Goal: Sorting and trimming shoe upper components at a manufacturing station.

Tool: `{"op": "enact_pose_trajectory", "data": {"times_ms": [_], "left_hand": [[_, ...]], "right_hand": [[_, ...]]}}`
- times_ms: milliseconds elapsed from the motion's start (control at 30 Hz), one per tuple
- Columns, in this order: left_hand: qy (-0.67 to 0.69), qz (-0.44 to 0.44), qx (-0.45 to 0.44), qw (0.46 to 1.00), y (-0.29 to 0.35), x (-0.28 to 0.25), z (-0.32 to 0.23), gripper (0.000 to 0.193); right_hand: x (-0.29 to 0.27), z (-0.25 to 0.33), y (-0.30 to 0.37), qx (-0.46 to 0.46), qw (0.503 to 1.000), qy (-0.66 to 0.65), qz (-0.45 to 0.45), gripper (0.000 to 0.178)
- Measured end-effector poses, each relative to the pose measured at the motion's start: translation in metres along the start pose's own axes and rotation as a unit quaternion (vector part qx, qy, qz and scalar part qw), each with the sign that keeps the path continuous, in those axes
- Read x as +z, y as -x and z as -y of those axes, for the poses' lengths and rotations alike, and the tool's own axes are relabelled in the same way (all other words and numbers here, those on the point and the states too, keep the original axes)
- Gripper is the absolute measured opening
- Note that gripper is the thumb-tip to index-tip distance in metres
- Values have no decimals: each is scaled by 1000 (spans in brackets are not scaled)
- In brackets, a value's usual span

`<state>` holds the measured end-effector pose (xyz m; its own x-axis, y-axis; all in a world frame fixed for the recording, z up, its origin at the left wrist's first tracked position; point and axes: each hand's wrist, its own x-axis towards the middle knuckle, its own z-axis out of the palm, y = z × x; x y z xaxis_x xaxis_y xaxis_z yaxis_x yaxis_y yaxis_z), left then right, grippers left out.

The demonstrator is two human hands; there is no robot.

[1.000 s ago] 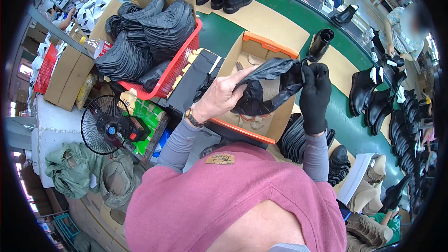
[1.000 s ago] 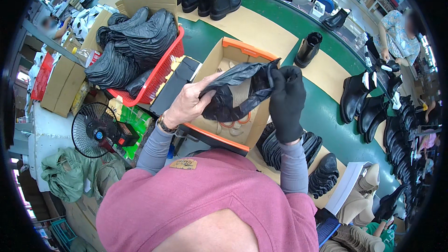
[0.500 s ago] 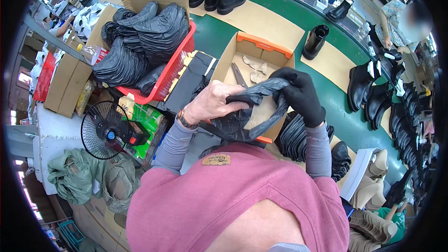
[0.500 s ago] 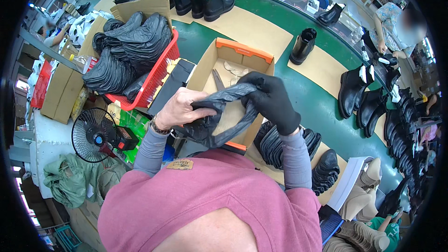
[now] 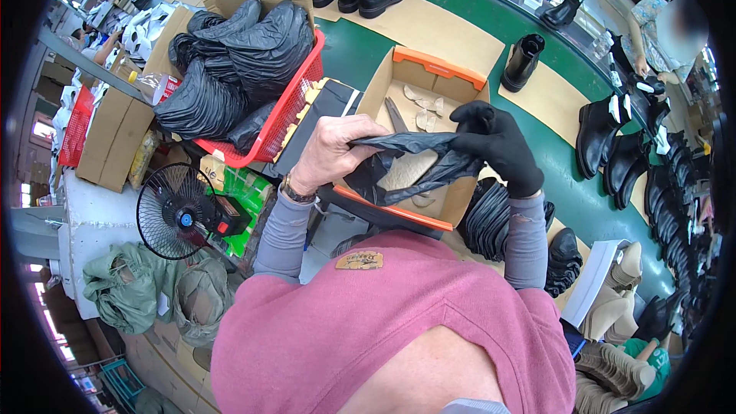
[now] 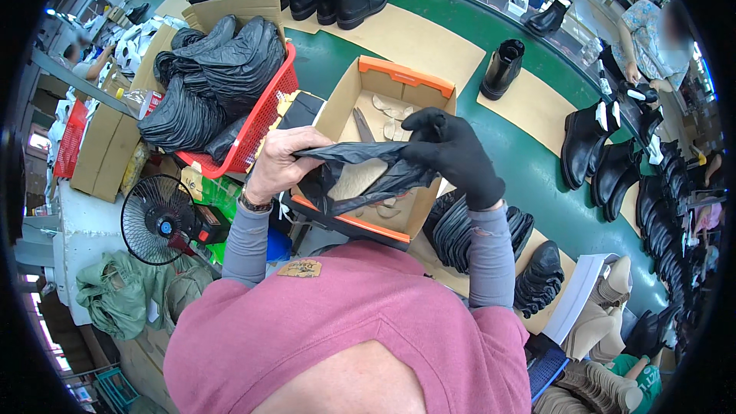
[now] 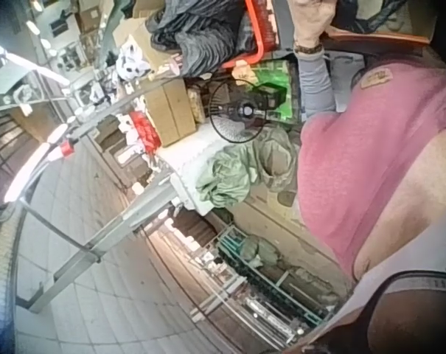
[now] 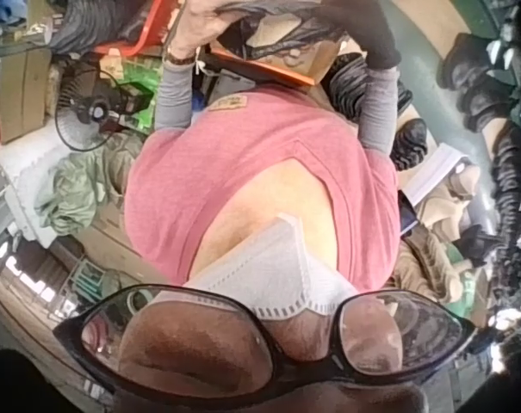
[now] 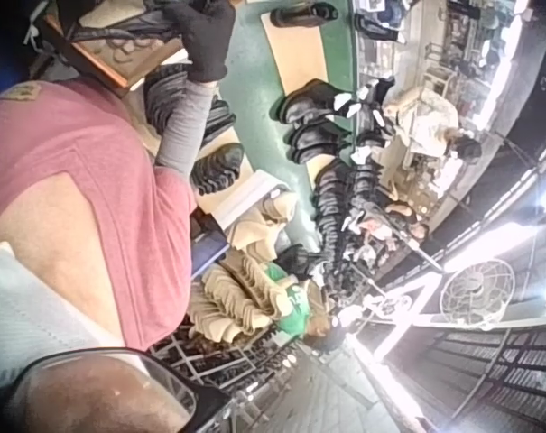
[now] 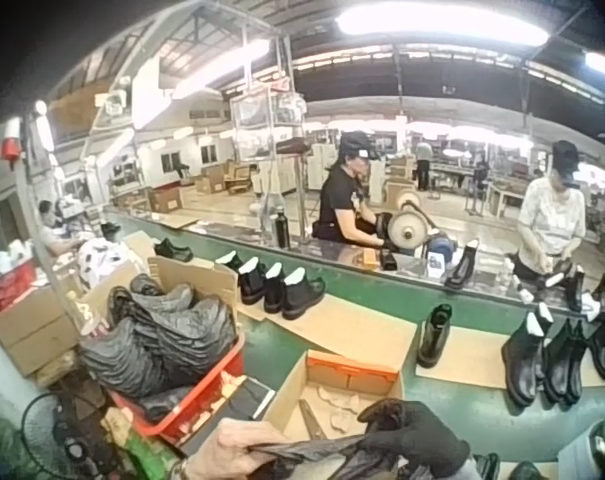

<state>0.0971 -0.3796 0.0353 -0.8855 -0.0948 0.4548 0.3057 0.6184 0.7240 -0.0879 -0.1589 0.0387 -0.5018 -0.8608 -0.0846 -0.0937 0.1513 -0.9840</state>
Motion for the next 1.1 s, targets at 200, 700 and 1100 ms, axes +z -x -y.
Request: {"op": "enact_pose_trajectory", "data": {"times_ms": [200, 700, 1100], "left_hand": [[80, -90, -81, 989, 0, 12, -2, 16], [56, -29, -57, 996, -5, 17, -15, 66], [-21, 12, 1, 1000, -6, 7, -27, 79]], "right_hand": [[30, -14, 6, -326, 886, 302, -131, 42], [41, -6, 11, 19, 982, -111, -151, 32], [37, 37, 32, -81, 989, -107, -56, 20]]}}
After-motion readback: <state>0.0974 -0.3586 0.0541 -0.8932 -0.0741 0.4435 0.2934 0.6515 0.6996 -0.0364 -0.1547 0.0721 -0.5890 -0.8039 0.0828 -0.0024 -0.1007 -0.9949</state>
